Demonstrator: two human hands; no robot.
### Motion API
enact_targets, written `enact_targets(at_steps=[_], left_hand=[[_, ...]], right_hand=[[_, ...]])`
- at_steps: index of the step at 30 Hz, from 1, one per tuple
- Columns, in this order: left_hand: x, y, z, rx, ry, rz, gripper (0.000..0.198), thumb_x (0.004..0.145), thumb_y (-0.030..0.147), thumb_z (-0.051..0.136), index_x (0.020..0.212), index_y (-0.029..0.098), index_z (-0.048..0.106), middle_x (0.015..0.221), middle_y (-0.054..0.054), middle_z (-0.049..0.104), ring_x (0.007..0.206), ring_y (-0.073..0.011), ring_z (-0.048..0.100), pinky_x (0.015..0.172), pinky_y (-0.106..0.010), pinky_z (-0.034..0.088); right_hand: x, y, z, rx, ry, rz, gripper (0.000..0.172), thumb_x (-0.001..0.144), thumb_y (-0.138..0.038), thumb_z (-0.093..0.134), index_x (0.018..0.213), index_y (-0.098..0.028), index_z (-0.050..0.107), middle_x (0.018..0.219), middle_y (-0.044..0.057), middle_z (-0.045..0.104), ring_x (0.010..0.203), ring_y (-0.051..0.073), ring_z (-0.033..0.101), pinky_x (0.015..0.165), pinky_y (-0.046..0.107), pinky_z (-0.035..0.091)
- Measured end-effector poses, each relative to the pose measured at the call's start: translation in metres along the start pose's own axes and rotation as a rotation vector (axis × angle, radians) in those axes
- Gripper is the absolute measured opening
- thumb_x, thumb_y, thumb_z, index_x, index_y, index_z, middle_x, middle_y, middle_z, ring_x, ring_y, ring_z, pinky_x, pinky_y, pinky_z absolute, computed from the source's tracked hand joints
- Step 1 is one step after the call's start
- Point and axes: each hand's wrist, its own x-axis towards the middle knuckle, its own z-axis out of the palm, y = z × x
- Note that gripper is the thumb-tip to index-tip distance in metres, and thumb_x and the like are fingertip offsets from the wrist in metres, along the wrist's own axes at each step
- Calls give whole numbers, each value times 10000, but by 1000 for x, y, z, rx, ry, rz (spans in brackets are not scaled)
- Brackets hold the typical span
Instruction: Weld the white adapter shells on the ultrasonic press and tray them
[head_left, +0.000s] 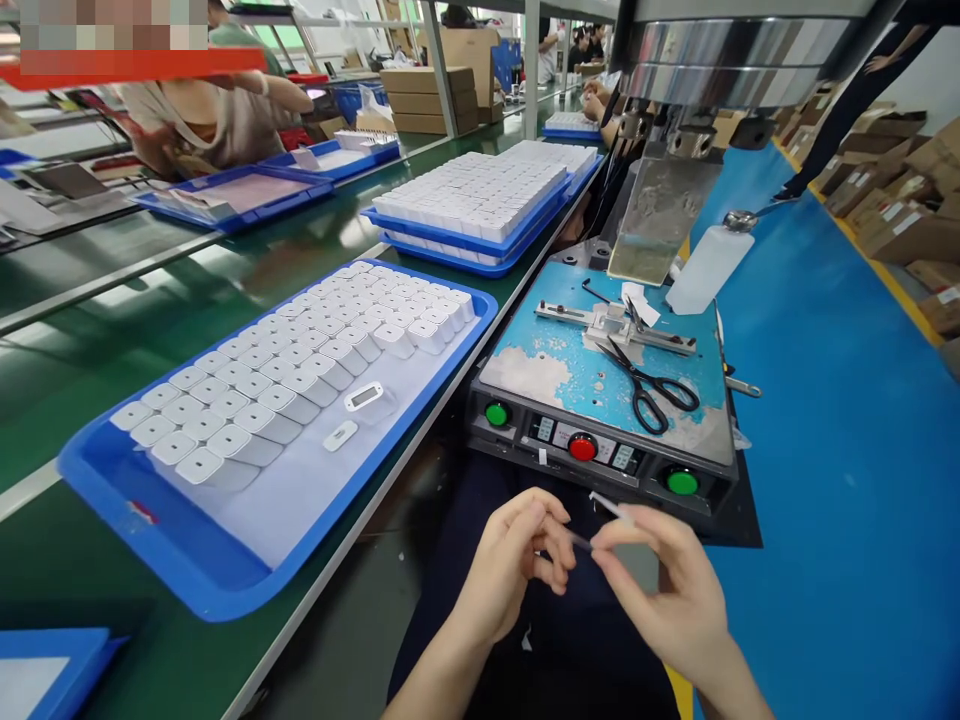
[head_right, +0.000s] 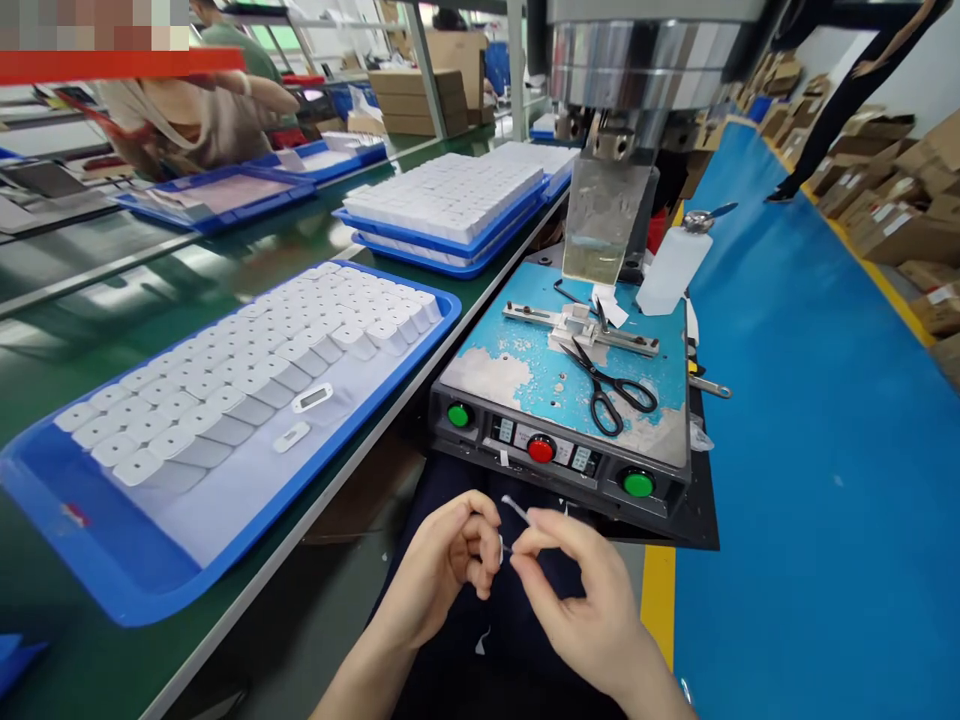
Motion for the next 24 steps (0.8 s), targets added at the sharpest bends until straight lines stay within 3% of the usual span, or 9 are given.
enact_targets(at_steps=[4, 7, 11, 15, 18, 24], left_hand=[[1, 1, -3, -4, 6, -30, 241, 768, 341, 696, 850, 150, 574, 656, -7, 634, 516, -76, 551, 460, -159, 496], [2, 2, -4, -9, 7, -60, 228, 726, 271, 735, 824, 152, 567, 643, 10, 625, 498, -64, 535, 448, -149, 490], [1, 1, -4, 53, 80, -15, 237, 715, 263, 748, 855, 151, 594, 667, 9, 643, 496, -67, 547, 453, -156, 480], [2, -3, -4, 203, 220, 103, 312, 720, 272, 743, 987, 147, 642, 724, -27, 697, 606, -117, 626, 533, -184, 506], [3, -7, -4, 250, 252, 108, 267, 715, 303, 748, 912, 144, 664, 738, -50, 718, 684, -151, 656, 571, -198, 521], [4, -11, -4, 213, 258, 95, 228, 702, 328, 760, 787, 143, 657, 707, -54, 719, 654, -159, 664, 530, -192, 510]], right_hand=[[3, 8, -8, -119, -201, -205, 634, 807, -10, 603, 1302, -359, 415, 885, -7, 701, 731, 174, 644, 652, 341, 504], [5, 8, -9, -132, -213, -208, 620, 797, -6, 607, 1282, -350, 433, 932, 8, 694, 785, 186, 643, 676, 353, 507], [2, 3, -7, -76, -75, -32, 353, 807, -87, 628, 1087, -287, 550, 1045, 71, 636, 965, 237, 613, 778, 395, 510], [-1, 1, 2, 63, 140, 242, 48, 860, -191, 586, 860, -238, 578, 977, 82, 577, 962, 239, 582, 770, 376, 501], [-1, 3, 11, 91, 155, 341, 82, 854, -249, 604, 776, -224, 593, 993, 81, 562, 982, 239, 565, 813, 373, 478], [0, 5, 24, 104, 113, 439, 117, 845, -311, 620, 776, -217, 636, 1078, 96, 556, 1064, 261, 540, 891, 398, 444]])
